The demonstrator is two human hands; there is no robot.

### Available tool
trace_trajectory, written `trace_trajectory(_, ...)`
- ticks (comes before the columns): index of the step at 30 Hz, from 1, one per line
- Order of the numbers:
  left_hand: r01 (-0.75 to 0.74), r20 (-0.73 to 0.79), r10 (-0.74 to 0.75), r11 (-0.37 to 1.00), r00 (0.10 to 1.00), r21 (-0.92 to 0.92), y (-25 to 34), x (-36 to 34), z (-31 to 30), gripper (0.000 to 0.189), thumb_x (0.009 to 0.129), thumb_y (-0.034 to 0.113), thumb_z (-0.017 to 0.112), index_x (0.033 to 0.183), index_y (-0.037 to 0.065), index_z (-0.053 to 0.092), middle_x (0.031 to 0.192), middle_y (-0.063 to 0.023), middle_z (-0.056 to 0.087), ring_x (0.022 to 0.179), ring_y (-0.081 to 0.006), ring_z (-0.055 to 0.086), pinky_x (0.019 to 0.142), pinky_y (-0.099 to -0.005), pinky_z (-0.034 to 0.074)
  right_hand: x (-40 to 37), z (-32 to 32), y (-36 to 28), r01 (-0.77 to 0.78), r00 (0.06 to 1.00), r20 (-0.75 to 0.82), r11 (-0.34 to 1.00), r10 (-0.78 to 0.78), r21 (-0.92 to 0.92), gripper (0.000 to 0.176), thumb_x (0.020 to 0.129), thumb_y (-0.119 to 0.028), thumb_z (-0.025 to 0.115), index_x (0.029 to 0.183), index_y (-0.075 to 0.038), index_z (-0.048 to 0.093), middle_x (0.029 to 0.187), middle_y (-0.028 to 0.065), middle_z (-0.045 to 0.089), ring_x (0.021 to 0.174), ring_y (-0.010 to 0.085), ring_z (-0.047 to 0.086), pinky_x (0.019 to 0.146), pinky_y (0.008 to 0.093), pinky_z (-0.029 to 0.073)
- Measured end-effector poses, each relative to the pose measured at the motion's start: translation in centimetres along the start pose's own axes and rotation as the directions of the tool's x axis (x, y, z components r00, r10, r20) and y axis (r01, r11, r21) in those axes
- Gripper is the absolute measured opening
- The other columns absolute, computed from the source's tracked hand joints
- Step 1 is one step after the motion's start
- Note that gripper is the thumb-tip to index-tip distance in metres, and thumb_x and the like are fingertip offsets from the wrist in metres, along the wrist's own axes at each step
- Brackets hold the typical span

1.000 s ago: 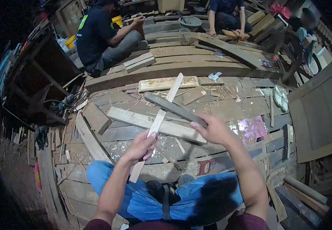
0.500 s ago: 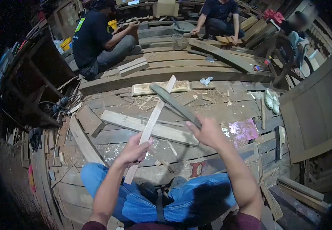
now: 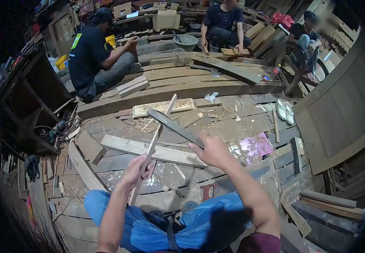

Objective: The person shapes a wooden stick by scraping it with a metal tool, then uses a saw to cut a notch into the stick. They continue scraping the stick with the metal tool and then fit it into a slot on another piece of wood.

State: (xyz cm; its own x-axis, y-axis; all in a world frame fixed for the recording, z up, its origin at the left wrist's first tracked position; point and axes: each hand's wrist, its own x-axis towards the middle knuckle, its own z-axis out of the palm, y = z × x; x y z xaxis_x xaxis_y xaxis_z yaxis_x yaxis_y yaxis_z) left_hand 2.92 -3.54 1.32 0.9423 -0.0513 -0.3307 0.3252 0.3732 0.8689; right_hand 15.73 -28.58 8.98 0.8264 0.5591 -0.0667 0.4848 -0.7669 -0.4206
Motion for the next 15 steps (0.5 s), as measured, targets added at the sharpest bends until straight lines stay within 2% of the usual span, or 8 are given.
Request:
trace_trajectory(1,-0.022,0.015,0.022,1.0,1.0,-0.013,0.01,0.01,-0.1,0.046,0.101,0.025,0.043,0.142,0.003,0.04,0.079,0.0005,0.052,0.057,-0.006,0.043,0.05,-0.0207,0.037,0.15,0.17,0.33,-0.008,1.0,-0.004,1.0,0.008,-0.008,0.042,0.09,-0.041,0.059,0.116,-0.008,0.062,0.086,0.0241,0.067,0.086,0.0432,0.064,0.078,0.0507,0.052)
trace_trajectory(5,-0.156,0.09,0.139,0.962,0.986,0.224,-0.32,-0.06,0.28,0.064,0.094,0.01,0.057,0.149,0.003,0.025,0.119,-0.0048,0.055,0.08,-0.0089,0.052,0.066,-0.0239,0.045,0.48,0.62,0.75,-0.028,0.999,0.032,0.997,0.031,-0.077,0.042,0.089,-0.04,0.061,0.116,-0.008,0.063,0.087,0.0244,0.067,0.086,0.043,0.065,0.078,0.0508,0.052)
trace_trajectory(10,-0.096,0.036,0.09,0.962,0.995,0.254,-0.47,-0.25,0.42,0.07,0.086,0.007,0.069,0.144,-0.003,0.029,0.12,-0.0119,0.057,0.086,-0.0107,0.056,0.069,-0.0247,0.049,0.26,0.68,0.09,0.007,0.998,0.062,0.996,-0.002,-0.086,0.042,0.088,-0.04,0.062,0.114,-0.007,0.065,0.088,0.0241,0.068,0.085,0.0426,0.065,0.077,0.0502,0.052)
trace_trajectory(13,-0.061,-0.123,0.098,0.96,0.988,0.274,-0.66,-0.05,0.86,0.059,0.083,0.01,0.073,0.129,-0.005,0.04,0.107,-0.0129,0.062,0.076,-0.0111,0.06,0.056,-0.0248,0.05,0.36,0.94,0.16,0.009,0.999,0.045,0.996,-0.005,-0.092,0.041,0.087,-0.041,0.062,0.11,-0.007,0.066,0.087,0.0228,0.068,0.084,0.0411,0.065,0.077,0.0495,0.052)
trace_trajectory(14,-0.039,-0.23,0.091,0.974,0.969,0.222,-0.98,0.31,0.87,0.049,0.079,0.012,0.078,0.114,-0.004,0.048,0.091,-0.0118,0.067,0.067,-0.0108,0.062,0.046,-0.0245,0.048,0.38,1.0,0.15,0.014,0.999,0.032,0.996,-0.011,-0.094,0.041,0.087,-0.041,0.062,0.108,-0.007,0.067,0.087,0.0221,0.068,0.083,0.0405,0.065,0.077,0.0492,0.052)
trace_trajectory(15,-0.03,-0.235,0.085,0.973,0.968,0.227,-0.91,0.33,0.55,0.048,0.078,0.012,0.078,0.112,-0.004,0.049,0.087,-0.0111,0.067,0.067,-0.0104,0.062,0.046,-0.0245,0.048,0.43,1.06,0.18,0.012,0.999,0.037,0.995,-0.009,-0.094,0.041,0.087,-0.041,0.062,0.109,-0.007,0.067,0.087,0.0222,0.068,0.083,0.0407,0.065,0.077,0.0492,0.052)
